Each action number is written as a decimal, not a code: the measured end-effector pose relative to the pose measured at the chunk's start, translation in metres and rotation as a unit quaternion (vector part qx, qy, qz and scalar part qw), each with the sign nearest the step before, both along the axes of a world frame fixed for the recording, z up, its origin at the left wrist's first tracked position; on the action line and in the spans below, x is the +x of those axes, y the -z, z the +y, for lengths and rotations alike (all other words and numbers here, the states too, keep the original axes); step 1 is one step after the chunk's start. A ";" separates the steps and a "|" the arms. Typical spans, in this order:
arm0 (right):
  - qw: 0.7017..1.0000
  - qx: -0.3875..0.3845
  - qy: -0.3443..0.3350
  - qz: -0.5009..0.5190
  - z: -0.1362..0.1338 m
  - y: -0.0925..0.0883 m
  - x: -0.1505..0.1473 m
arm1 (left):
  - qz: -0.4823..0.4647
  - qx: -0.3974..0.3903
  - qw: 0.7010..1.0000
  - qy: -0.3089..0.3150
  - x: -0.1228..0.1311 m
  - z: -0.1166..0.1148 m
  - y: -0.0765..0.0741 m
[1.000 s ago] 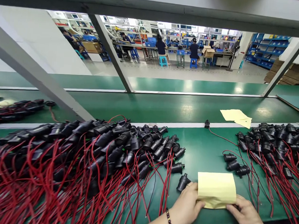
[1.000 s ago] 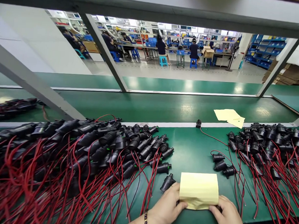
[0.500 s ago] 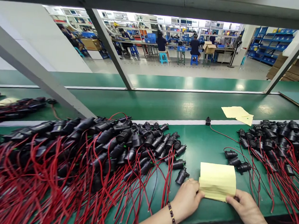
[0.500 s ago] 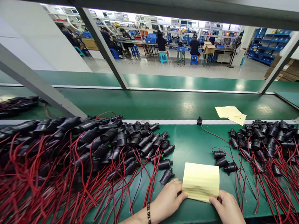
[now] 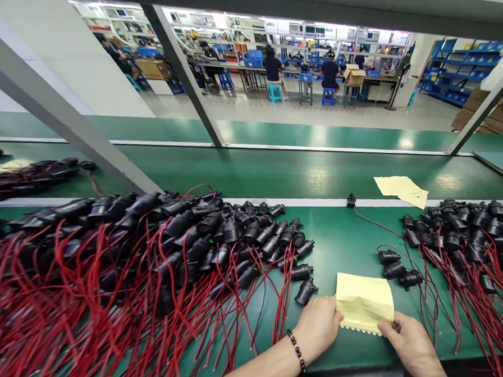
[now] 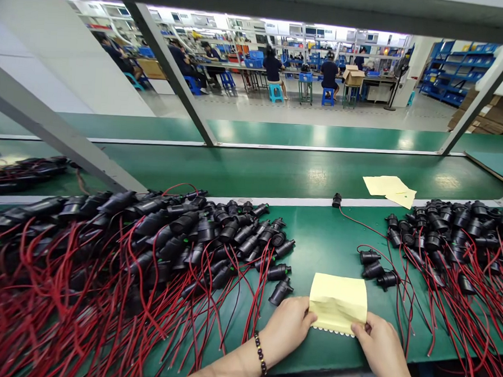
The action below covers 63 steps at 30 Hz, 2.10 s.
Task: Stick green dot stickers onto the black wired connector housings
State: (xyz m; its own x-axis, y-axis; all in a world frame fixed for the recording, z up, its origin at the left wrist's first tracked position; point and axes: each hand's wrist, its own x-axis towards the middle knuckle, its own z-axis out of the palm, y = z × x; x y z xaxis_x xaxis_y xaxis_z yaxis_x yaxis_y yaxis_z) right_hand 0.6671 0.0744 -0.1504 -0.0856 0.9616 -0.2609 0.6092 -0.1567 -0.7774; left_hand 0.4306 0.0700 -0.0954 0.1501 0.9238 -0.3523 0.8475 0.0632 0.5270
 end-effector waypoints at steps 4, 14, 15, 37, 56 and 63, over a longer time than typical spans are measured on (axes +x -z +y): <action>1.000 0.003 -0.001 -0.022 -0.001 0.000 0.000 | -0.013 0.004 1.000 -0.005 -0.002 0.000 -0.001; 0.999 0.008 0.006 -0.047 -0.005 0.003 -0.003 | -0.049 0.004 0.999 -0.005 -0.007 -0.003 0.006; 0.999 0.010 0.005 -0.052 -0.005 0.004 -0.003 | -0.047 0.006 0.999 -0.005 -0.006 -0.003 0.006; 0.994 0.010 -0.018 -0.112 -0.006 0.000 -0.005 | -0.086 0.012 0.996 0.014 -0.008 -0.003 0.005; 0.973 0.096 -0.056 -0.203 -0.016 -0.003 -0.012 | -0.028 0.224 0.946 0.234 0.003 -0.038 0.011; 0.973 0.091 -0.073 -0.199 -0.014 0.009 -0.005 | -0.067 0.150 0.941 0.295 0.007 -0.042 0.028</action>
State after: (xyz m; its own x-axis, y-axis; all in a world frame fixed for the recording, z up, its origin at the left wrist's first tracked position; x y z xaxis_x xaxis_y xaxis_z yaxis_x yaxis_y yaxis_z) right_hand 0.6619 0.0602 -0.1595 -0.1513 0.9802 -0.1275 0.8735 0.0721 -0.4814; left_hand 0.4373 0.0276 -0.1236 0.6921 0.7212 -0.0294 0.6132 -0.5660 0.5510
